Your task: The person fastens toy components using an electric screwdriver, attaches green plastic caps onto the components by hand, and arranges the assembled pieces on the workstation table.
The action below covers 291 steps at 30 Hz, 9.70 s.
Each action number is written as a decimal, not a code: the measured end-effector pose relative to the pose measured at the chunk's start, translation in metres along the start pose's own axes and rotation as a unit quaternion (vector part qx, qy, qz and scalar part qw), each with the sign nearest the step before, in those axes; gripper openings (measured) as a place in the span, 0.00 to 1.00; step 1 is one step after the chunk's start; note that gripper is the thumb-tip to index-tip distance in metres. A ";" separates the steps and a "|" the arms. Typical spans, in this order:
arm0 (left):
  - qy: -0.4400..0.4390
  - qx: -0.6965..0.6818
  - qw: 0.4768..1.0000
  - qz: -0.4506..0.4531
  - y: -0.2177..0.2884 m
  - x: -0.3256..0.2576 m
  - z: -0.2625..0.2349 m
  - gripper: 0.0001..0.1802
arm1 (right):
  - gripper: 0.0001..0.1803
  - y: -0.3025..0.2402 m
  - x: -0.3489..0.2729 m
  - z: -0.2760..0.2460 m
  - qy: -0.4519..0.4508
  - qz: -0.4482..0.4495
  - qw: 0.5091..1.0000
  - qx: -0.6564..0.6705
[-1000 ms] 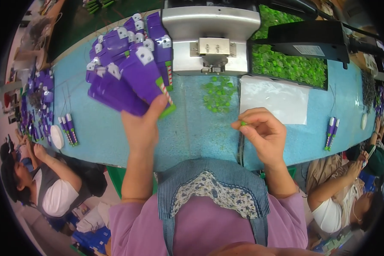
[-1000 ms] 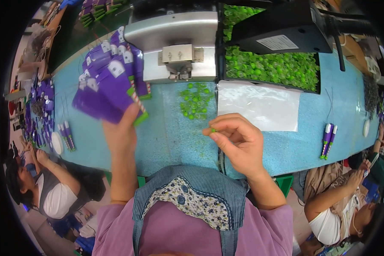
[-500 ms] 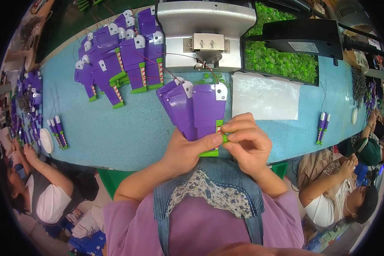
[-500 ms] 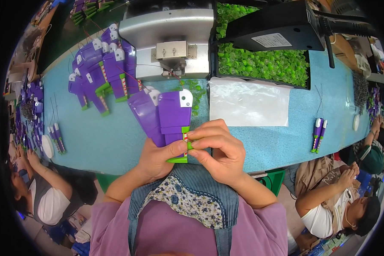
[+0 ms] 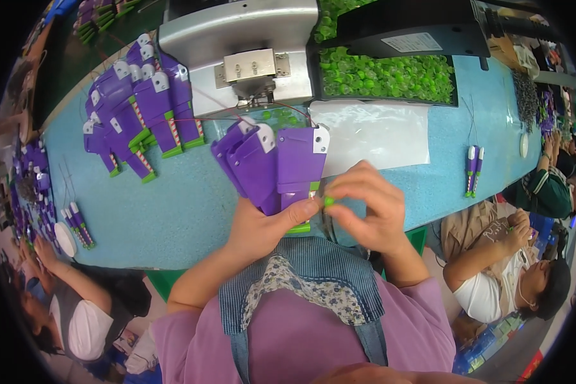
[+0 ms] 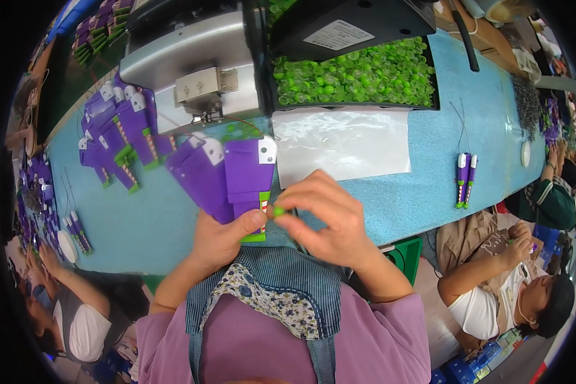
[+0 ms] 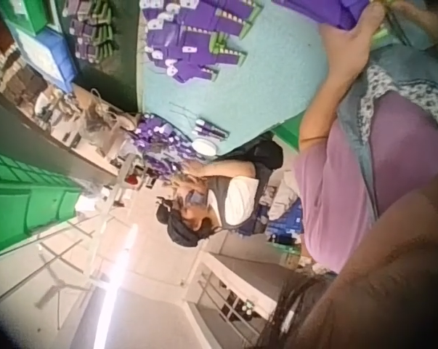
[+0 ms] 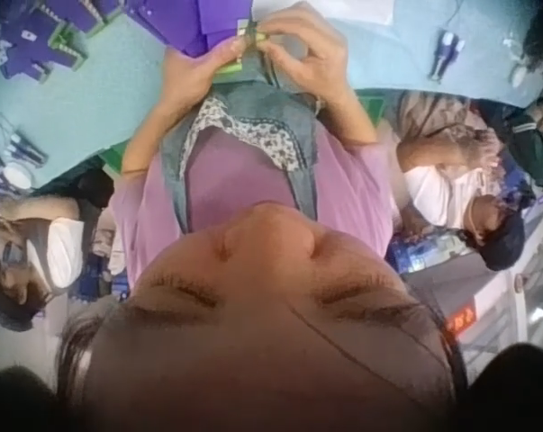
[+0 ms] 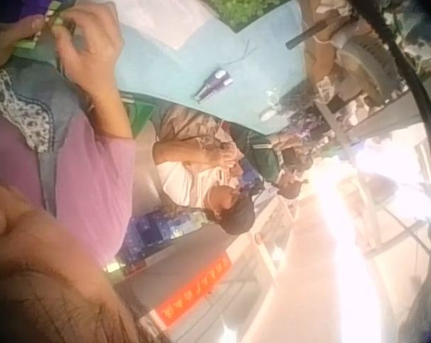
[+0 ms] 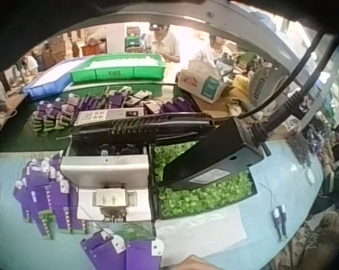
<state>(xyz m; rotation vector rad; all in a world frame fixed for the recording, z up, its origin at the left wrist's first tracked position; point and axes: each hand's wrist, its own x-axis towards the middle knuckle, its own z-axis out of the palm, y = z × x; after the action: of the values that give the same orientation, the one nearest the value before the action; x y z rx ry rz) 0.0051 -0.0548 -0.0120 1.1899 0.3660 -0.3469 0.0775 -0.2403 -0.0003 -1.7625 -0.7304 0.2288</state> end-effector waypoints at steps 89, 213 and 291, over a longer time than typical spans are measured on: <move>0.058 -0.202 0.976 0.051 0.001 -0.012 -0.002 0.19 | 0.14 -0.014 0.005 0.022 0.044 -0.029 0.998 -0.038; 0.073 -0.236 0.955 0.163 -0.005 -0.007 0.003 0.25 | 0.10 0.028 0.003 -0.010 0.167 0.043 0.968 -0.182; 0.471 0.534 0.688 0.141 0.085 -0.029 -0.161 0.27 | 0.12 0.005 0.035 0.040 0.102 0.022 0.991 -0.090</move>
<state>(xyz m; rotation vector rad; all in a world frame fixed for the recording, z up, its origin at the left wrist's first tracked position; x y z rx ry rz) 0.0021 0.1271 0.0194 2.5441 0.9222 0.4806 0.0873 -0.1888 -0.0107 -1.9411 -0.5800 0.0110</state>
